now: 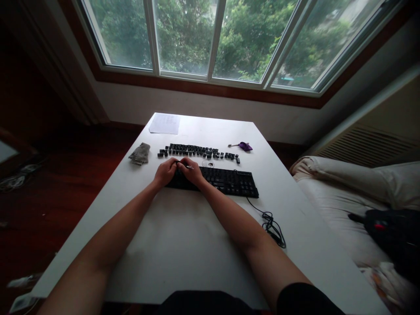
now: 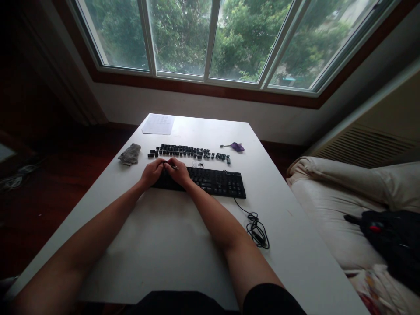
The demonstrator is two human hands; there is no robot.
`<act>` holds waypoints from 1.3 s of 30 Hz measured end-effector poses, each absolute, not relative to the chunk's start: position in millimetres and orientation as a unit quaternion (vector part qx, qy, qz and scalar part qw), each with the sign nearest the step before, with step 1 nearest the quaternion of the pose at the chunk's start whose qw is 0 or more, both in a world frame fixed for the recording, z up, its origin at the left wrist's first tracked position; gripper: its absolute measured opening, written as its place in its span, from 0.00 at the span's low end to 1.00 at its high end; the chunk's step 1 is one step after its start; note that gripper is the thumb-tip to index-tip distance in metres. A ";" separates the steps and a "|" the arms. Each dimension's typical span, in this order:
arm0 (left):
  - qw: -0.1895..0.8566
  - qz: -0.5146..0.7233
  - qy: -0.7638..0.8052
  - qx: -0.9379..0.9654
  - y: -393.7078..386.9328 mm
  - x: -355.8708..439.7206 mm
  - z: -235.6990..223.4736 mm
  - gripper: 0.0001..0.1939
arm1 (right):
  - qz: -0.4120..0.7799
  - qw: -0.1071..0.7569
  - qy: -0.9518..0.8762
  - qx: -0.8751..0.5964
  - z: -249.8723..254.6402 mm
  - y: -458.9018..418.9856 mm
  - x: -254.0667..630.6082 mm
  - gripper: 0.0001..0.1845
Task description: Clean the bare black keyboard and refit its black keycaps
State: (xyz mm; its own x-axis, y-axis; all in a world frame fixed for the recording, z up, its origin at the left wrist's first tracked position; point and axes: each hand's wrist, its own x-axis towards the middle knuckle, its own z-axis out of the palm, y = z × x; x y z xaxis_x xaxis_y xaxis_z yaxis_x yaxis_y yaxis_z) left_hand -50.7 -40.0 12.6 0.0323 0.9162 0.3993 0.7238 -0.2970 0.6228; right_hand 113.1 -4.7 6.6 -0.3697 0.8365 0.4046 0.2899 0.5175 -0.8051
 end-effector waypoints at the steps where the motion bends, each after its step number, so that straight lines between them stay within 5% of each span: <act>1: 0.124 0.385 0.580 0.707 -39.9 -50.6 12.6 0.15 | 0.324 0.422 -0.762 -0.370 7.3 -5.1 113.1 0.14; 39: 0.130 0.381 0.588 0.702 -41.3 -48.8 14.9 0.15 | 0.321 0.412 -0.757 -0.392 8.7 -5.1 112.5 0.13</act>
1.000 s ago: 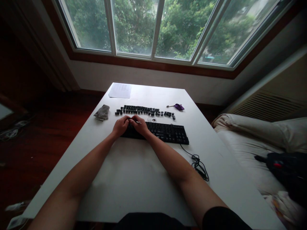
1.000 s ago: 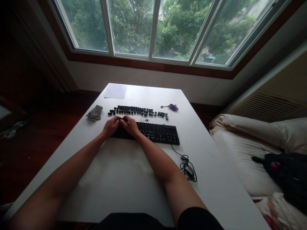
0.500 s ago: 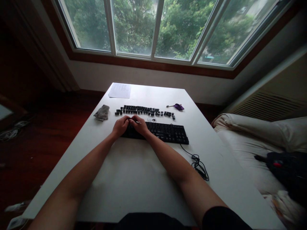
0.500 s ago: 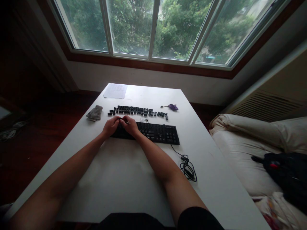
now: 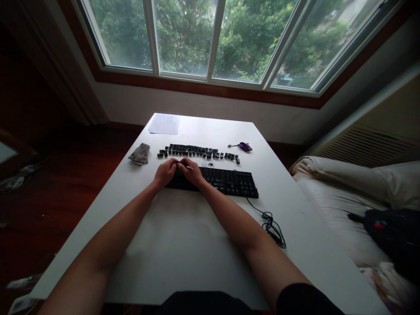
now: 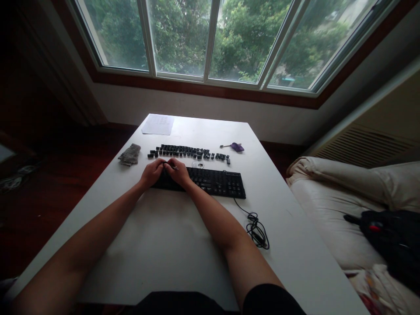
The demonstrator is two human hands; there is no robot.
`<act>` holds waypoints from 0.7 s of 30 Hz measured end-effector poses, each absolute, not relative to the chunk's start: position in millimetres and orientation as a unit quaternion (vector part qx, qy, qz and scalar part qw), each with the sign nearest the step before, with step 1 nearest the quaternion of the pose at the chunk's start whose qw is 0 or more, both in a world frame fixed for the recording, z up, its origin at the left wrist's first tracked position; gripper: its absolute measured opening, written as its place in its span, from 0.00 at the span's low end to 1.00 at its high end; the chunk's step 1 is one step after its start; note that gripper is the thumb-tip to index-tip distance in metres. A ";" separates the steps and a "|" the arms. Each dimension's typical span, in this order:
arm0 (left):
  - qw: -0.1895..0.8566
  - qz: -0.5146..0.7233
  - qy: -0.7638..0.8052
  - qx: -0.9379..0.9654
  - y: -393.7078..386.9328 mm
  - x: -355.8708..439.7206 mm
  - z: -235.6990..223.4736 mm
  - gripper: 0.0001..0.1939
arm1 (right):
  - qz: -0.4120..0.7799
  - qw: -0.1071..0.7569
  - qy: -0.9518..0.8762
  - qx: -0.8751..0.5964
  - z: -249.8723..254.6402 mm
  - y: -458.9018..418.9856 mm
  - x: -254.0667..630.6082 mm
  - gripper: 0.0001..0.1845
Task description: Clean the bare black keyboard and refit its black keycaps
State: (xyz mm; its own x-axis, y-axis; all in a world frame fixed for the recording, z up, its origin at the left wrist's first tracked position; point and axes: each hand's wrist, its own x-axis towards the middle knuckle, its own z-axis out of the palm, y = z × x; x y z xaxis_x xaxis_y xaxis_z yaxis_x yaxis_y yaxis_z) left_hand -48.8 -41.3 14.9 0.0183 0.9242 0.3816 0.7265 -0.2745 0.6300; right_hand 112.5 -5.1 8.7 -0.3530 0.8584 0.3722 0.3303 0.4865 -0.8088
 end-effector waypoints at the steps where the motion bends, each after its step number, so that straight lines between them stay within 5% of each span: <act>1: 0.130 0.381 0.588 0.701 -41.3 -48.8 14.9 0.15 | 0.320 0.411 -0.757 -0.394 9.2 -5.5 112.5 0.13; 21: 0.132 0.384 0.585 0.702 -40.9 -49.6 15.5 0.15 | 0.320 0.415 -0.761 -0.382 8.9 -5.8 113.2 0.14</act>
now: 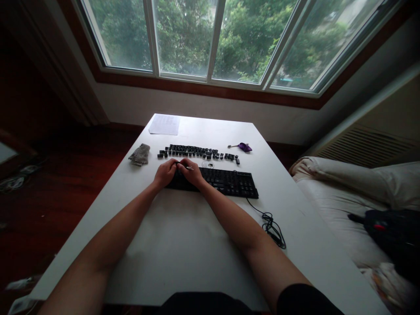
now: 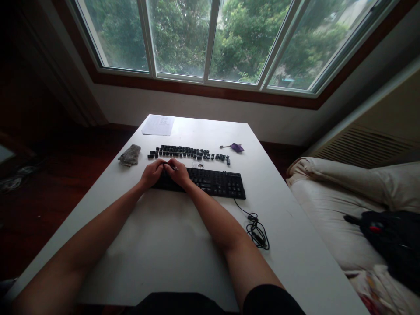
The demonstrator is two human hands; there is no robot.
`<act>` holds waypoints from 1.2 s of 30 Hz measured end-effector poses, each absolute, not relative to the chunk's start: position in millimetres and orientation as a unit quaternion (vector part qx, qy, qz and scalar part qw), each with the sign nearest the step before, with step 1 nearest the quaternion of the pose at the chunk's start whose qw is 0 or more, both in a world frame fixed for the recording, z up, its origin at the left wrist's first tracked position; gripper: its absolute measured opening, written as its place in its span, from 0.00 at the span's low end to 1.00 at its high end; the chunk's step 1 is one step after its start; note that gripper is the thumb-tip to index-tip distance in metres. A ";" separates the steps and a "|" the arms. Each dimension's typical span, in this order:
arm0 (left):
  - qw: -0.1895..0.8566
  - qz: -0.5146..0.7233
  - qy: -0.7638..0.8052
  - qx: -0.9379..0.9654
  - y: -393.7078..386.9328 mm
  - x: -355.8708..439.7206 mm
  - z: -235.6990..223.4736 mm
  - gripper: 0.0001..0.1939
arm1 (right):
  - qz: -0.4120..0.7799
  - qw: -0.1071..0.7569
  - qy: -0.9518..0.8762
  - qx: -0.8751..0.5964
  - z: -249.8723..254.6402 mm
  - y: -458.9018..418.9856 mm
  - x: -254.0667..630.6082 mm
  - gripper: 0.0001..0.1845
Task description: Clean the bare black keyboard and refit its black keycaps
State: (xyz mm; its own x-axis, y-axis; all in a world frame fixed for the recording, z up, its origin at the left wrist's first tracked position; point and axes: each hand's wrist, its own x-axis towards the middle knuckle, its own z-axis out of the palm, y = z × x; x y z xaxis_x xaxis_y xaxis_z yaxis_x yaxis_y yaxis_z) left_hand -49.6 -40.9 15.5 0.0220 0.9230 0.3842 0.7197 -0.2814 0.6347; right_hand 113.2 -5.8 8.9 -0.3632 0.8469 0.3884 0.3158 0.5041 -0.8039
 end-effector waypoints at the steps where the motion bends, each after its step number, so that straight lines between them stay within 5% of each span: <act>1: 0.133 0.383 0.585 0.702 -40.9 -49.6 15.3 0.15 | 0.319 0.417 -0.761 -0.380 8.1 -5.4 113.1 0.14; 36: 0.130 0.402 0.582 0.694 -41.0 -49.1 13.3 0.14 | 0.316 0.426 -0.757 -0.381 3.2 -2.7 111.9 0.14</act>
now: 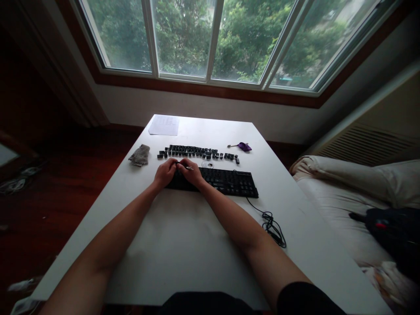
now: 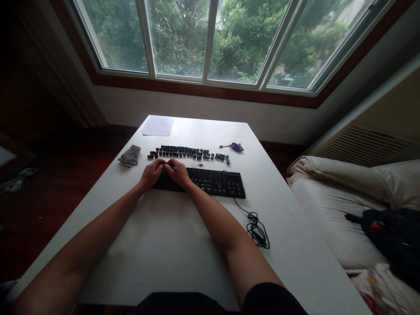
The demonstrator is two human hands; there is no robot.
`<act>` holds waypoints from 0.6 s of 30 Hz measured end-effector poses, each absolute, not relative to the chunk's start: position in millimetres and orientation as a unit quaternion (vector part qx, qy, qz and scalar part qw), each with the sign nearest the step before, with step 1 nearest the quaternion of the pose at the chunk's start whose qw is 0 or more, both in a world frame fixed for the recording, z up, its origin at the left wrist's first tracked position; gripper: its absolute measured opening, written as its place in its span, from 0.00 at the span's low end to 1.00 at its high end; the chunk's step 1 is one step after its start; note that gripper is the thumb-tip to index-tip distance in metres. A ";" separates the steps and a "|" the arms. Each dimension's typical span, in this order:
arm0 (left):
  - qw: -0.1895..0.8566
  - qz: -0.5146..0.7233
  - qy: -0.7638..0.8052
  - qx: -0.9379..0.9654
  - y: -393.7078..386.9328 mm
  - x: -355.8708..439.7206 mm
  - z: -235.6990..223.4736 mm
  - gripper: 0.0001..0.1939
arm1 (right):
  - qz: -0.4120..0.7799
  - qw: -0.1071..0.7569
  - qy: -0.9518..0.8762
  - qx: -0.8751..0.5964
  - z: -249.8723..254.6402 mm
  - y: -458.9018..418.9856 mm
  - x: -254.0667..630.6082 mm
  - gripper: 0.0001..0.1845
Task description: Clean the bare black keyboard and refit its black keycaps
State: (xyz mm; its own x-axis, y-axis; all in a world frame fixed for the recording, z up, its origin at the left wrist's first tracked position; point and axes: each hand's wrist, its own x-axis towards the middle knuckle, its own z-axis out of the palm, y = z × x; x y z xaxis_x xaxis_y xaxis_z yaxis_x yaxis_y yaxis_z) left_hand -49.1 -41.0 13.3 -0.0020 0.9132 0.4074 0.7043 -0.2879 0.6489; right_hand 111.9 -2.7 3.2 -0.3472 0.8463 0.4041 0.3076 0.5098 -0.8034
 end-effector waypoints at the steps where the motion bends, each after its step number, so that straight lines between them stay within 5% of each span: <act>1: 0.128 0.403 0.585 0.692 -40.8 -49.1 13.0 0.13 | 0.317 0.426 -0.756 -0.383 3.5 -2.9 111.8 0.14; 18: 0.148 0.403 0.590 0.684 -40.4 -47.8 11.7 0.11 | 0.329 0.427 -0.749 -0.386 5.5 -3.9 113.8 0.12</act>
